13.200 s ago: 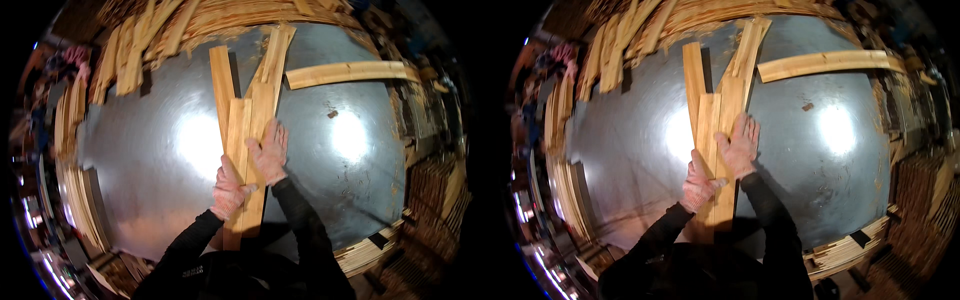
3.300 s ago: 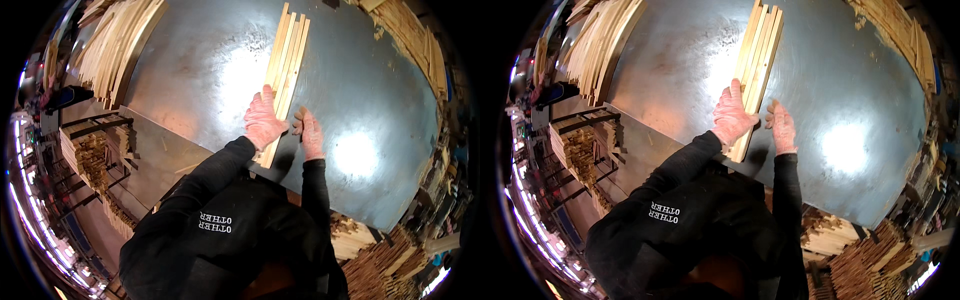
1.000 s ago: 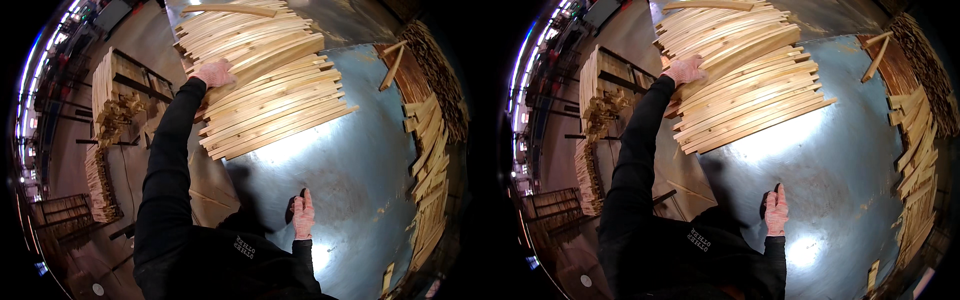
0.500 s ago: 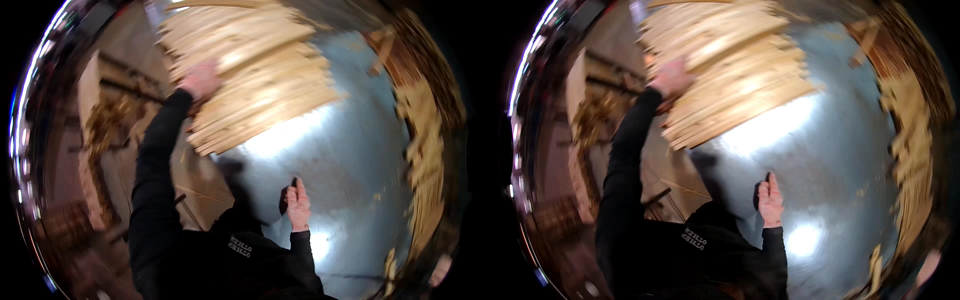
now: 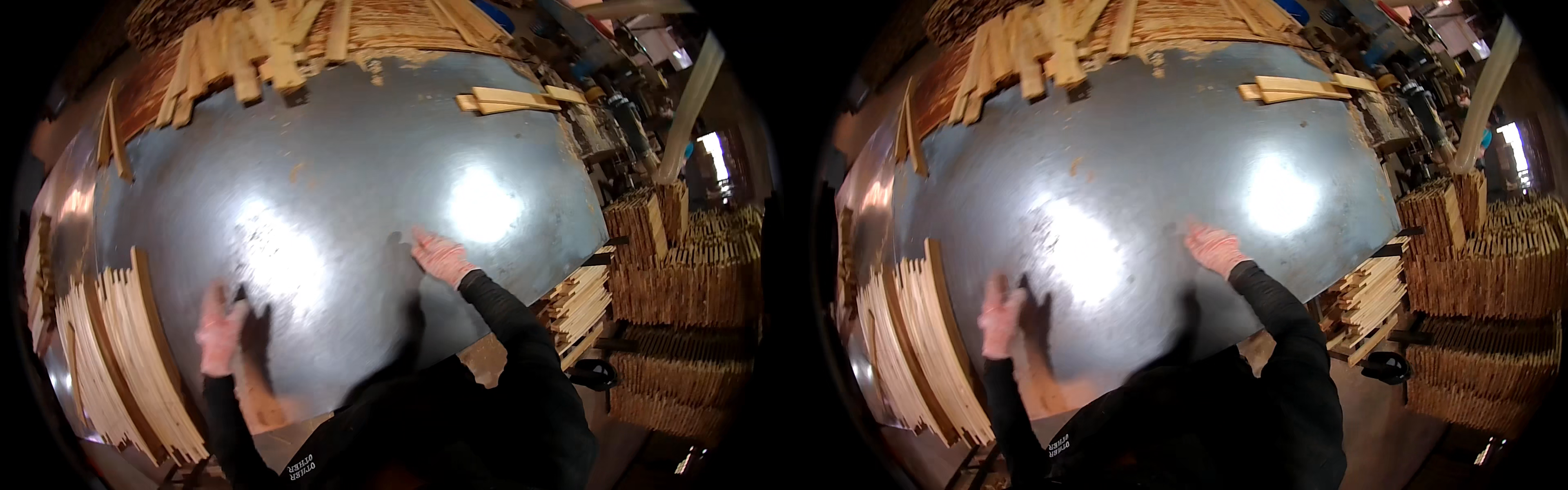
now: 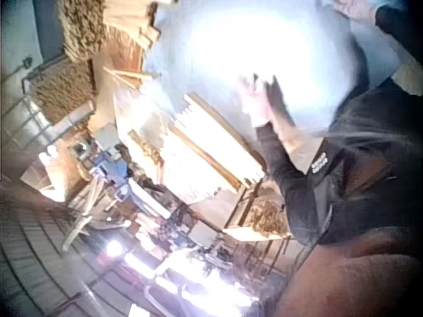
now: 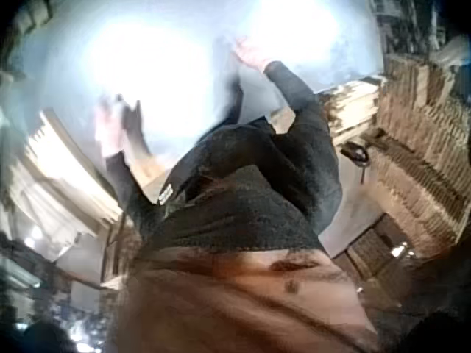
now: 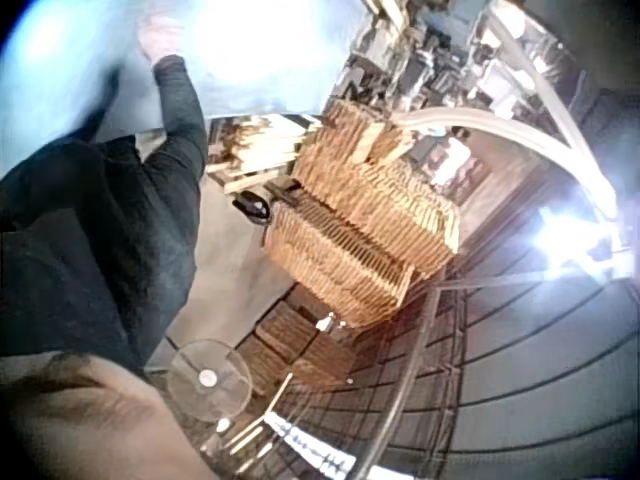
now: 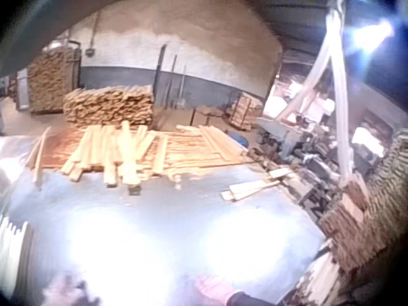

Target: The person repeatedly picks up thin wooden planks from a metal workbench and stacks them into neat piles. They handle the planks one at a time or in small groups, aligning them and placing them onto growing stacks on the bench surface.

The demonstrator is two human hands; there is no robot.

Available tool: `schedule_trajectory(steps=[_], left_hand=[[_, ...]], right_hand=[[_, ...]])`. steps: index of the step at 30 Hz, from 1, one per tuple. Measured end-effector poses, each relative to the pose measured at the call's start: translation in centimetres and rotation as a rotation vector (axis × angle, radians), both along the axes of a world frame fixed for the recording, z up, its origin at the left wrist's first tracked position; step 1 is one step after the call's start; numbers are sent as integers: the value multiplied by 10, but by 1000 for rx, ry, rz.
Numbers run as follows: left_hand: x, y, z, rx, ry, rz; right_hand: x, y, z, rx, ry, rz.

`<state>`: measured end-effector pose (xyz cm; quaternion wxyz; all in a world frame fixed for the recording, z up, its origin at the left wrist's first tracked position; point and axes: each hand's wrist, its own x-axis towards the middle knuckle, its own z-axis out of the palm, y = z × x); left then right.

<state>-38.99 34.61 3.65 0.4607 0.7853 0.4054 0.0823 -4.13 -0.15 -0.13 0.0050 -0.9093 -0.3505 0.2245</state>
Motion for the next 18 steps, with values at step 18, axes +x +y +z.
schedule_trajectory(steps=[18], left_hand=[[949,-414,-3,1106,159,-710]], right_hand=[[272,-327,-61,852,-175,-501]])
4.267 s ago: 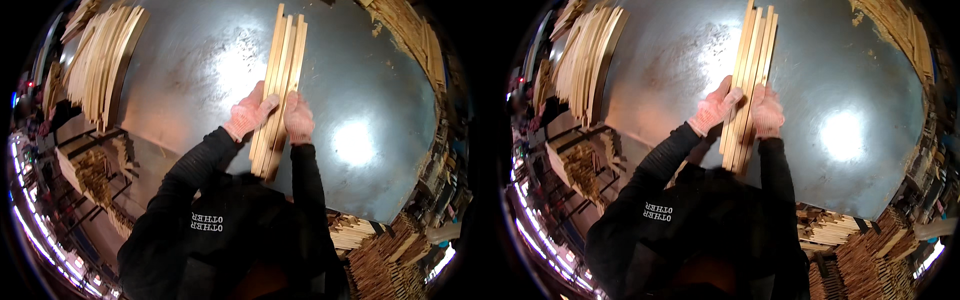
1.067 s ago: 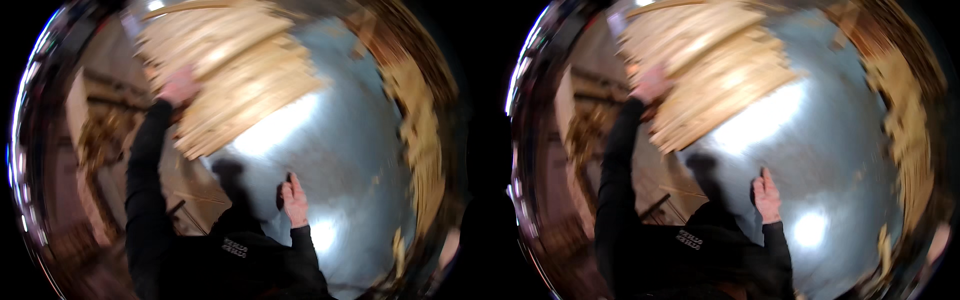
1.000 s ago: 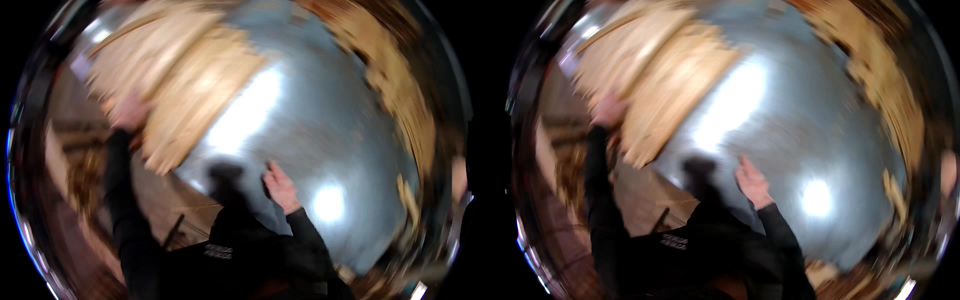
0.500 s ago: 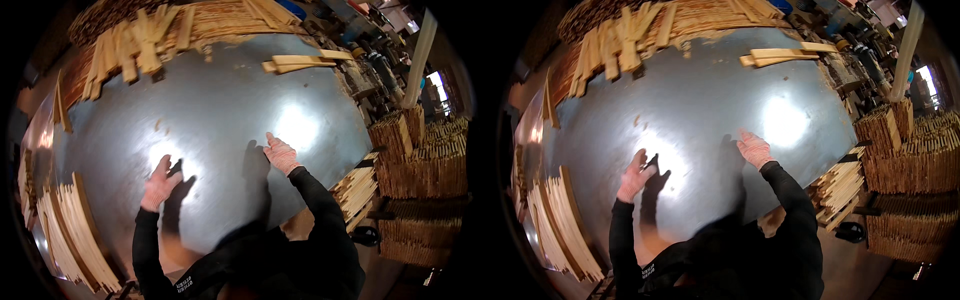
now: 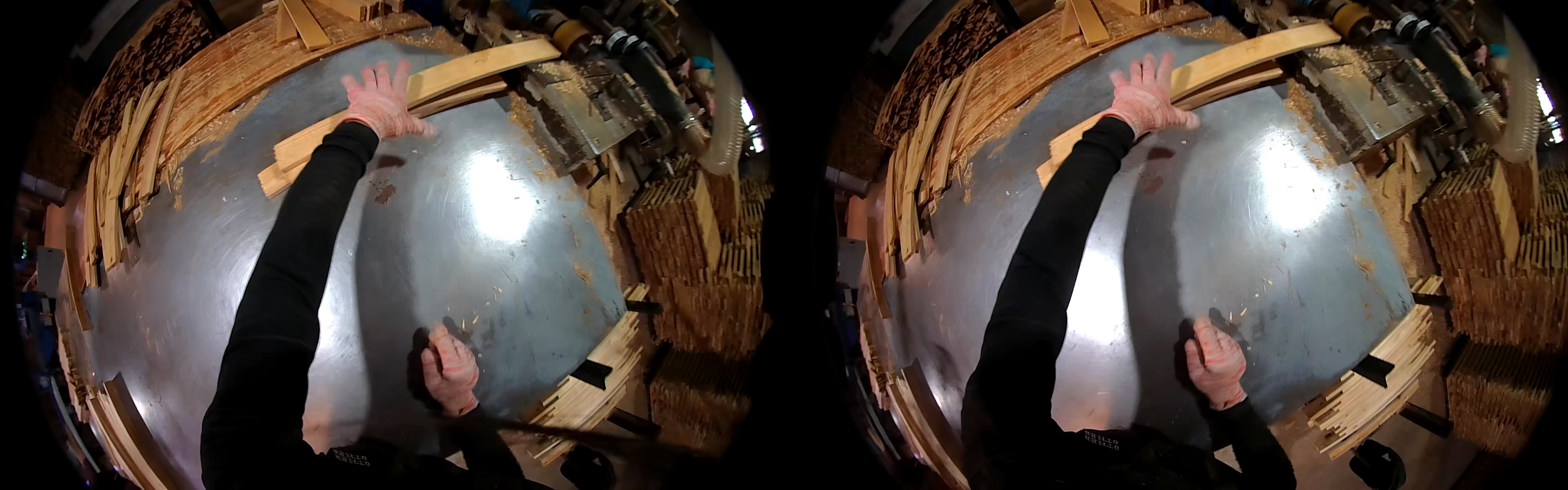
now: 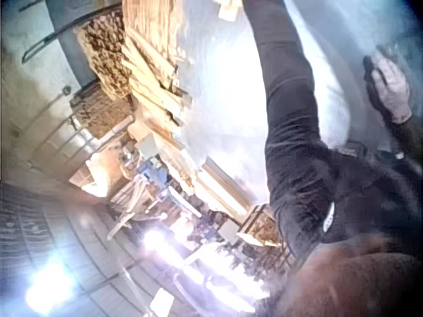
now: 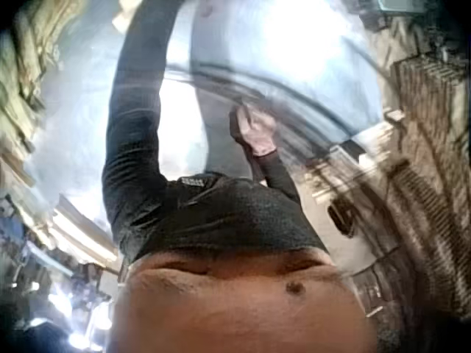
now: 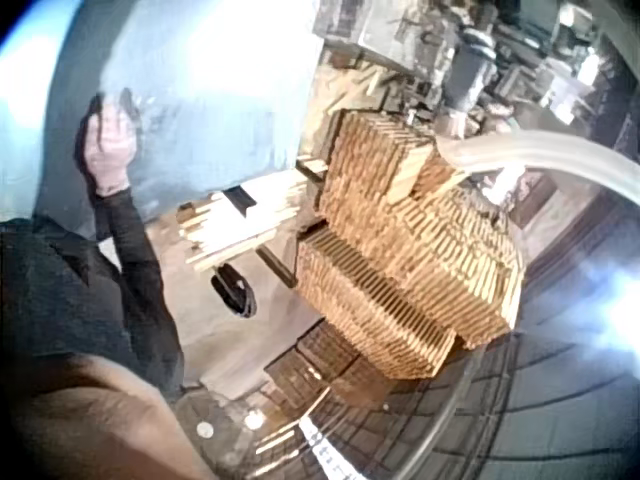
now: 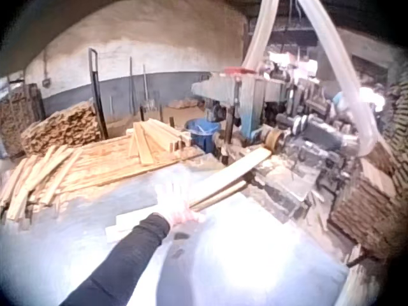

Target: The person repeatedly picks up thin wooden planks from a metal workbench and stacks them into neat piles. They handle the planks one at a time or in small groups, aligning them and placing them onto growing stacks on the bench surface.

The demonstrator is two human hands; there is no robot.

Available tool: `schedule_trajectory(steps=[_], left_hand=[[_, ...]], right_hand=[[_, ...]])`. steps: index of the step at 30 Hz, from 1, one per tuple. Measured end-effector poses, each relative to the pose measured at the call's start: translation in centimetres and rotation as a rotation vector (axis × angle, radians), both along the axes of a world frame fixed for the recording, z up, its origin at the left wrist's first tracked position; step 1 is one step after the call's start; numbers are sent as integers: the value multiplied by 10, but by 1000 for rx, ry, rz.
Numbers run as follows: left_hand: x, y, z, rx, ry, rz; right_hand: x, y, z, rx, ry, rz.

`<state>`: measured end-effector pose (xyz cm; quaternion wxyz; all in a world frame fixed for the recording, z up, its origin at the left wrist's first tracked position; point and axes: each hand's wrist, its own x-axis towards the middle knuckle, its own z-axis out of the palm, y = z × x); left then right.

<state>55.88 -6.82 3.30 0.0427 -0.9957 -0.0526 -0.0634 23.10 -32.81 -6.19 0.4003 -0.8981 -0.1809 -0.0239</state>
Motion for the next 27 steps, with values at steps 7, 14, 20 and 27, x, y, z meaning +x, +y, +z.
schedule_trajectory(steps=[7,14,20,27], left_hand=[[37,39,-16,-144,254,22],[-107,100,-10,-198,403,157],[-338,74,-10,-561,481,468],[-497,57,-60,-1555,172,778]], right_hand=[[9,-5,-6,130,4,-37],[16,4,-5,32,-69,-7],[-15,90,15,-139,319,168],[-168,141,28,194,530,151]])
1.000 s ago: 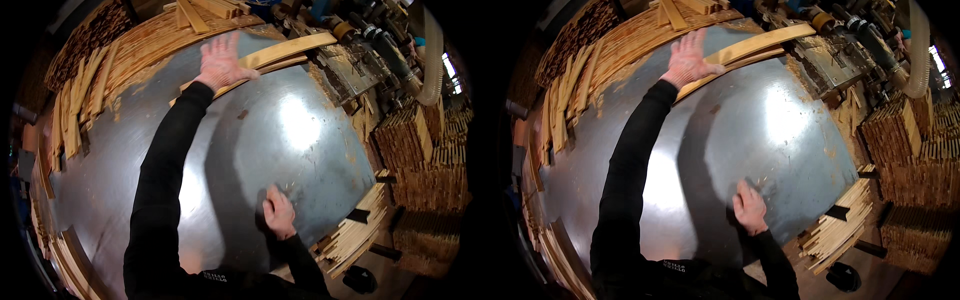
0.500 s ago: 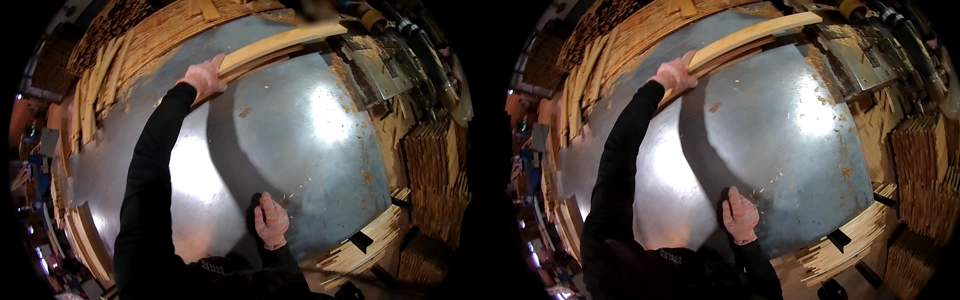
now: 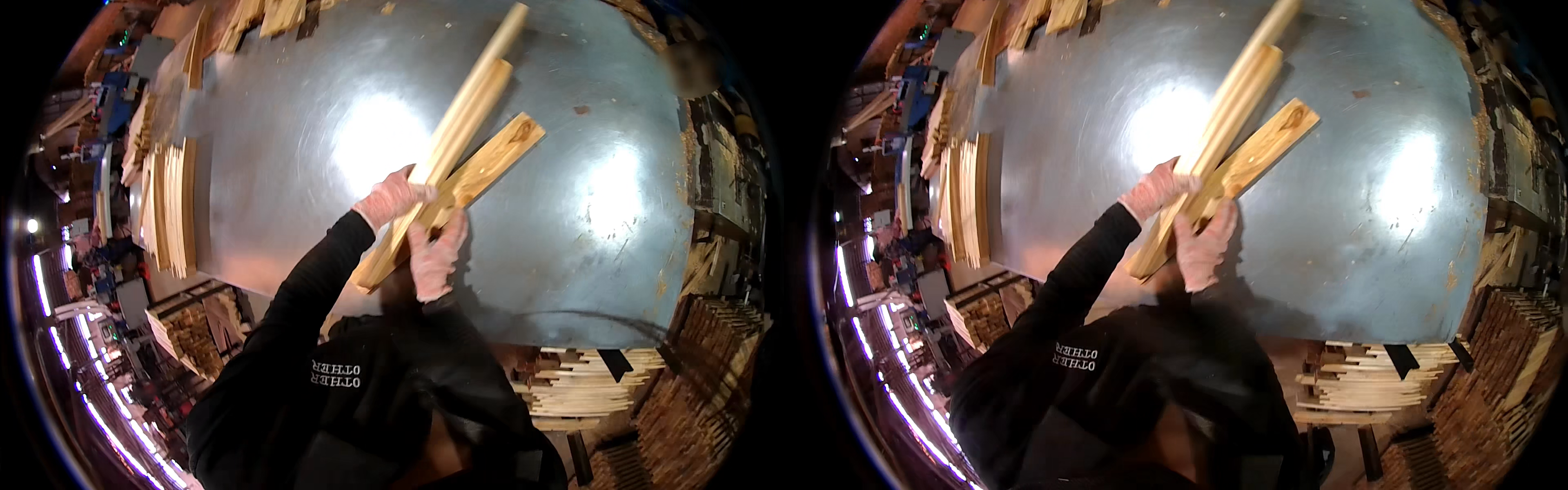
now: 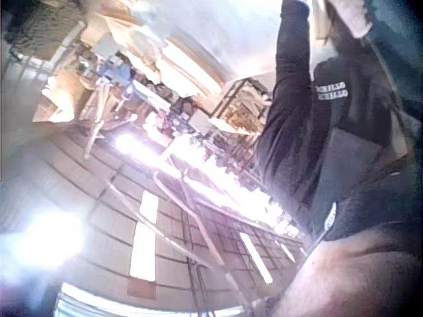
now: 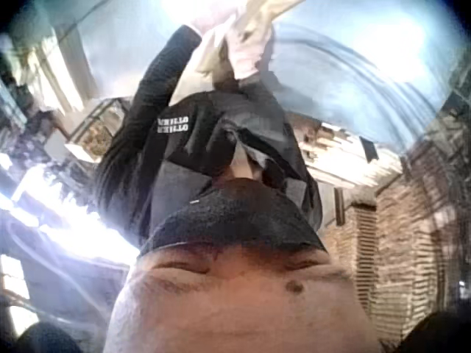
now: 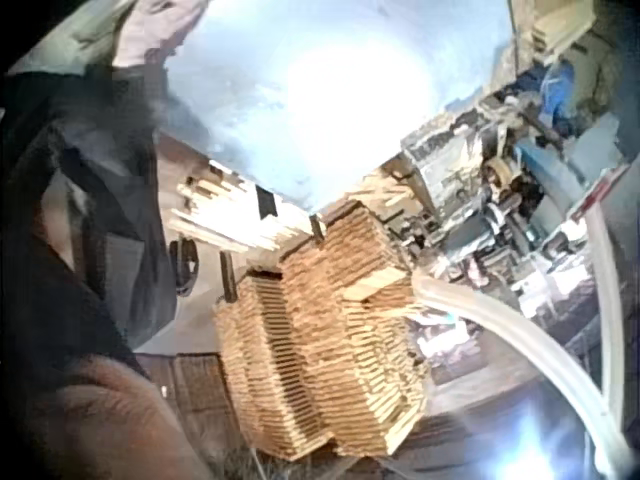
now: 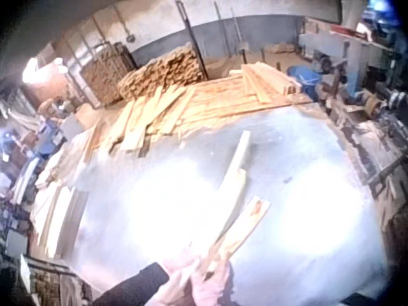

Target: The person repeatedly picks up thin wooden planks from a metal workbench and stacks them into neat piles. They handle the planks one at a time or in small groups, aligning them and placing them onto growing stacks on the bench surface.

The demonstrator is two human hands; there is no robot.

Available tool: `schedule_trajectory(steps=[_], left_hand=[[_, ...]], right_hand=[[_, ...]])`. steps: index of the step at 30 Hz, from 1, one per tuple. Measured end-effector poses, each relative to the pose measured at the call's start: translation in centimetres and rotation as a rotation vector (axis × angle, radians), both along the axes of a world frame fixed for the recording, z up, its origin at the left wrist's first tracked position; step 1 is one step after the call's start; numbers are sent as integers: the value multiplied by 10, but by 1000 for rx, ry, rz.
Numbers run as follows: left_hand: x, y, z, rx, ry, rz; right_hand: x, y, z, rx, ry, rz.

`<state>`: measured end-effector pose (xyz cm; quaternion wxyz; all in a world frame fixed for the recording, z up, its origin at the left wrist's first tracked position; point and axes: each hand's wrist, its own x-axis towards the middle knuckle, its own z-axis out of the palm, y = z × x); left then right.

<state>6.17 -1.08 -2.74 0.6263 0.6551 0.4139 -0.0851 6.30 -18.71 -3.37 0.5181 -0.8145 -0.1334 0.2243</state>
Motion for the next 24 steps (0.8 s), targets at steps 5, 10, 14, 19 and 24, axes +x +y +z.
schedule_trajectory(steps=[5,10,14,19,24], left_hand=[[-76,1,-39,-744,-432,529],[-146,-5,-9,-732,-304,530],[-197,-18,6,-636,77,500],[-247,-1,-25,-1096,-458,616],[-247,23,-17,-1106,-658,522]], right_hand=[[58,34,3,443,532,57],[-3,2,-67,562,1048,338],[-80,3,11,160,479,436],[-61,24,2,189,861,448],[-59,36,-7,461,1336,344]])
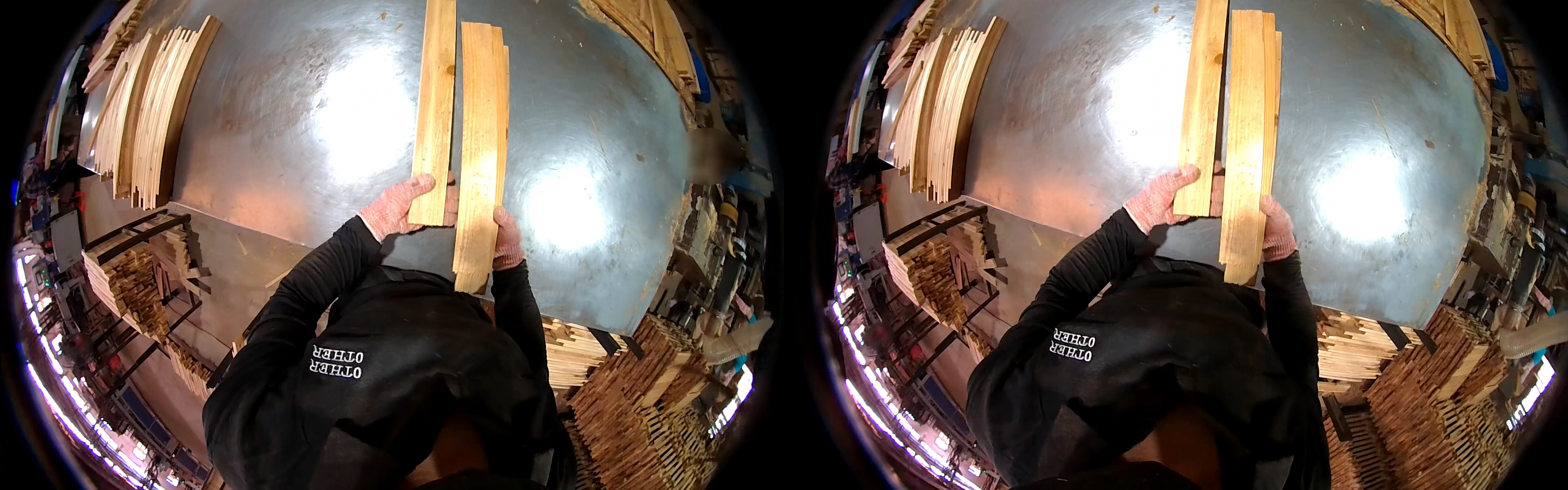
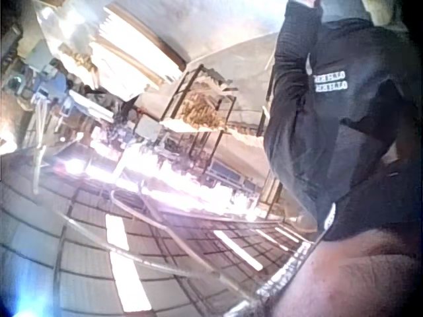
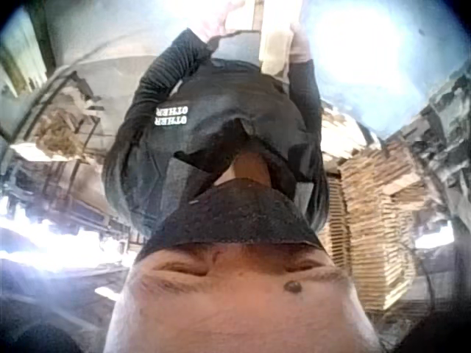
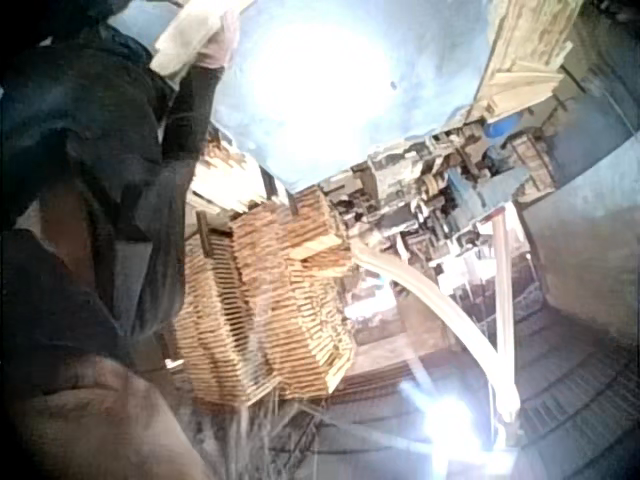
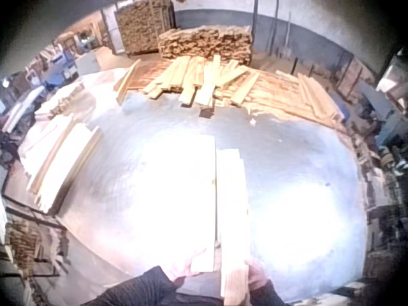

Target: The person repeatedly picks up thin wooden planks from a metal workbench and stacks them into neat piles. They handle the planks one at a time or in small groups, aligning them and placing them onto growing stacks on the bench surface.

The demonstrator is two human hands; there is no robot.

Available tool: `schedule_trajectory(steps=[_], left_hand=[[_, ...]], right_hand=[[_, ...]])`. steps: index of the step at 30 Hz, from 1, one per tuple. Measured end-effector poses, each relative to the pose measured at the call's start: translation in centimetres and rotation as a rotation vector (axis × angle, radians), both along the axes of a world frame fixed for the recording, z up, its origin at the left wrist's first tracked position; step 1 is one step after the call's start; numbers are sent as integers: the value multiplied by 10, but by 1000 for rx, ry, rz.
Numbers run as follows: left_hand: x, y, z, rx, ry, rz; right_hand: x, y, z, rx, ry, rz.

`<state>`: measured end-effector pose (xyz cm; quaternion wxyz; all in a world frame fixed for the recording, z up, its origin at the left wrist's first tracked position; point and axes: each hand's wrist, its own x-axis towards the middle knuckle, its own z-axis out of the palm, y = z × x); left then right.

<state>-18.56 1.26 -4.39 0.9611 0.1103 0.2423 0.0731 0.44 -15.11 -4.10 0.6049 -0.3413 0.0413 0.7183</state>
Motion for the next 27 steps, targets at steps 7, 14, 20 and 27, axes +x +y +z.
schedule_trajectory(steps=[7,14,20,27], left_hand=[[5,-29,-1,872,462,-128],[-22,-15,-4,63,-82,-2],[2,-35,18,196,512,84],[-57,-59,23,-442,87,250]], right_hand=[[-47,61,56,-124,-637,-3],[-10,40,48,-80,-376,97],[-50,46,11,-264,-1196,113],[-29,37,6,3,-510,28]])
